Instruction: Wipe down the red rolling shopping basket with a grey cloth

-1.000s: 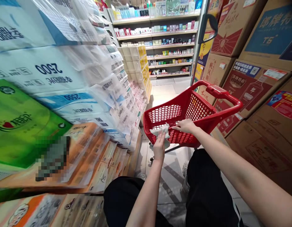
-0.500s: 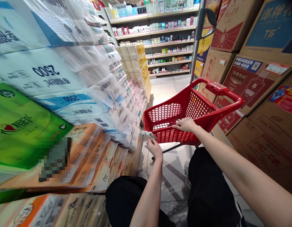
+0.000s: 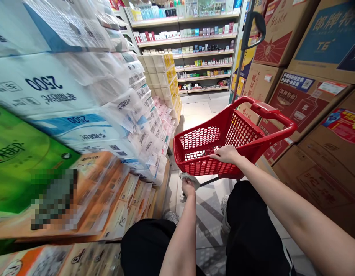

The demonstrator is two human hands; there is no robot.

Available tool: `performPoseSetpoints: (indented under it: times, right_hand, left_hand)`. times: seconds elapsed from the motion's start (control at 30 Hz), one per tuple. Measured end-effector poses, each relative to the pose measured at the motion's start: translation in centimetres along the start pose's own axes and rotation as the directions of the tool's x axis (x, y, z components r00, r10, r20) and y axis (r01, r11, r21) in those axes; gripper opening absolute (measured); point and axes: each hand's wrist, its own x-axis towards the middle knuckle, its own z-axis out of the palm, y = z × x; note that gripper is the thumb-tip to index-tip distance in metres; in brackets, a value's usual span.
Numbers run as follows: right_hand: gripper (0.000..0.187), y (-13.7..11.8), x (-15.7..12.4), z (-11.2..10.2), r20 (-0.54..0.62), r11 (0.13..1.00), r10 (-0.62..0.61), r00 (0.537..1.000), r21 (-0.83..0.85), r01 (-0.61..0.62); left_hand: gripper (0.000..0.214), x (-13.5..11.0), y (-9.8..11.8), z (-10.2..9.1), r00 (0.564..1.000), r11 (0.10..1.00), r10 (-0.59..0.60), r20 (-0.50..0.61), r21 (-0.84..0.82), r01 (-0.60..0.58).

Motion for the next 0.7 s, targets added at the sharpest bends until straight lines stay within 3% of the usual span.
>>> performPoseSetpoints:
  times: [0.13, 0.27, 0.37, 0.43, 0.57, 0.7]
  right_hand:
    - [0.075, 0.2, -0.4, 0.0, 0.000, 1.000, 0.006, 1.000, 0.002, -0.006]
    - [0.073, 0.2, -0.2, 0.1, -0.002, 1.000, 0.016, 1.000, 0.006, -0.016]
    - [0.072, 0.1, -0.1, 0.1, 0.004, 1.000, 0.019, 1.000, 0.007, -0.019]
    - [0.072, 0.1, -0.1, 0.1, 0.004, 1.000, 0.014, 1.000, 0.011, -0.014]
    - [0.073, 0.2, -0.2, 0.0, -0.002, 1.000, 0.016, 1.000, 0.007, -0.016]
    - [0.072, 0.3, -0.4, -0.1, -0.007, 1.000, 0.014, 1.000, 0.008, -0.013]
  left_hand:
    - [0.025, 0.7, -0.3, -0.4, 1.000, 1.000, 0.000, 0.023, 0.005, -0.001]
    - [0.030, 2.0, 1.2, -1.6, 0.994, 0.997, 0.080, -0.079, 0.010, -0.079]
    - [0.031, 1.6, 1.2, -1.5, 0.978, 0.986, 0.166, -0.129, -0.001, -0.168]
    - [0.031, 1.0, 0.2, -0.9, 0.984, 0.986, 0.162, -0.070, -0.019, -0.164]
    - [0.030, 0.7, -2.1, 0.5, 0.994, 0.995, 0.045, 0.097, -0.089, -0.036]
    - [0.026, 2.0, -1.9, -0.4, 0.989, 0.992, 0.030, 0.145, -0.127, -0.011]
